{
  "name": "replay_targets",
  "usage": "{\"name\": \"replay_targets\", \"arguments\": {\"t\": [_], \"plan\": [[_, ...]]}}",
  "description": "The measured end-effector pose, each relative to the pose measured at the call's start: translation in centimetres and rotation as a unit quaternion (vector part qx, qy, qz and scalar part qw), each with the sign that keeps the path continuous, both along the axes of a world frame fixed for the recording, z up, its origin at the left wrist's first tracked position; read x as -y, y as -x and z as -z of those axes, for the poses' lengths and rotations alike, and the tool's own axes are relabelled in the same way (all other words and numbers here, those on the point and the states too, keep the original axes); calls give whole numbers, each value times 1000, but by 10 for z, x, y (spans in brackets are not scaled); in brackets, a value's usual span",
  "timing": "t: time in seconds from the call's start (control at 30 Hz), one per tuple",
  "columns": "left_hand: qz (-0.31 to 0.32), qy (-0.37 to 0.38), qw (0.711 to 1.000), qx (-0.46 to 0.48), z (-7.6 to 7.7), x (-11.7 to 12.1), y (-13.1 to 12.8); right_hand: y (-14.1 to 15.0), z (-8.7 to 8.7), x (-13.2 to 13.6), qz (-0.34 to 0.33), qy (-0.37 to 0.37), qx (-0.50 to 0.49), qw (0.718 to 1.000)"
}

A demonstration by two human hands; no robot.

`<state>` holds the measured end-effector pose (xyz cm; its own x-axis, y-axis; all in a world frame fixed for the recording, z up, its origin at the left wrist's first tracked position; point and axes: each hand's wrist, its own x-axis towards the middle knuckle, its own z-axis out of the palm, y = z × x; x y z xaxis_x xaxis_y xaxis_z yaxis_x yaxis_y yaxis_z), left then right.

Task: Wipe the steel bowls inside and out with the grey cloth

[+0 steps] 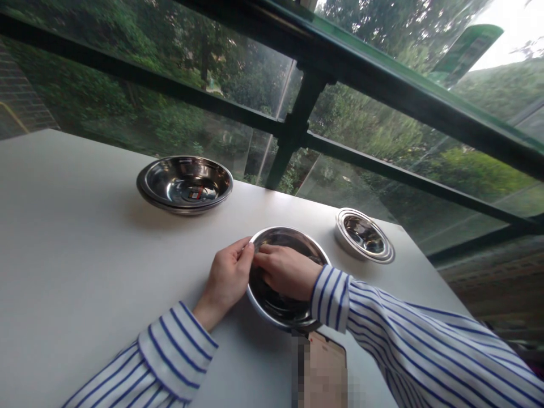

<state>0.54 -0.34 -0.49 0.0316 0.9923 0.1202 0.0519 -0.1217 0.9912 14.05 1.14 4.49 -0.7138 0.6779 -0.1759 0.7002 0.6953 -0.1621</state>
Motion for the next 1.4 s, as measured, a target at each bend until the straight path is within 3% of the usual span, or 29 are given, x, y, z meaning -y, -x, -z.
{"name": "replay_targets", "arguments": {"t": [0.17,0.33,0.47,0.73,1.07,1.4], "plan": [[-23,9,1000,6,-2,1,0,3,2,3,39,-12,-4,999],[-57,32,998,-15,-3,3,-1,-6,-9,17,-23,57,21,998],[-43,35,998,-1,-2,3,-1,-28,-20,20,-47,100,77,991],[-11,22,1000,-8,-4,2,-1,-45,-22,8,29,-2,172,985],[-7,8,1000,-12,-3,0,0,-31,3,-23,27,-71,40,996],[-54,18,998,-9,0,2,-1,-8,-1,0,-63,-1,-55,996]]}}
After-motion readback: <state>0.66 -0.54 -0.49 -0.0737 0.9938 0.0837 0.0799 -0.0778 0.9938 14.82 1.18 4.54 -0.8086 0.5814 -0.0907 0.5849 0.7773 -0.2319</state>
